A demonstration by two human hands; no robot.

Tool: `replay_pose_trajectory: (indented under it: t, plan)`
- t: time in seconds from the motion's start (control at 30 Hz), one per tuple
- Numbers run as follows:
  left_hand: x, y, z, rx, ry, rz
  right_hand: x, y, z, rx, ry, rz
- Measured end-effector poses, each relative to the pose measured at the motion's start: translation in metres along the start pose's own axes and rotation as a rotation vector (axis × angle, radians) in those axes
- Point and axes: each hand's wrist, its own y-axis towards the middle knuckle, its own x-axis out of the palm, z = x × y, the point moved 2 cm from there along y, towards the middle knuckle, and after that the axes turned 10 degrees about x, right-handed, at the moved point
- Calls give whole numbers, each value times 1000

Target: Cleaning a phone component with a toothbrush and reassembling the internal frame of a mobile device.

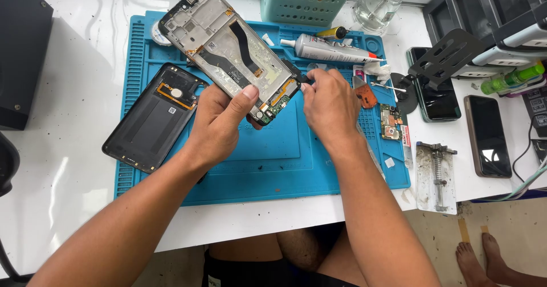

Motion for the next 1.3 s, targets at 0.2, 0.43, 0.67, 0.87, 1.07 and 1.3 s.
replay_pose_trajectory:
  t: [0.2,0.43,0.67,0.87,1.07,1.3]
  plan:
    - [0,-4,-6,17,-5,24,-13,-9,-4,-20,126,45]
    - [3,-2,1,25,7,22,-29,-37,10,-24,388,43]
    - [-2,-9,-13,24,0,36,-64,-88,20,-363,612,413]
    - [1,-6,-15,26,11,-16,-79,-119,31,-340,693,526]
    - [3,-19,-15,-84,140,-183,-77,-144,24,-85,773,456]
    - [10,-21,-9,-236,236,-479,-68,-148,33,-5,750,471]
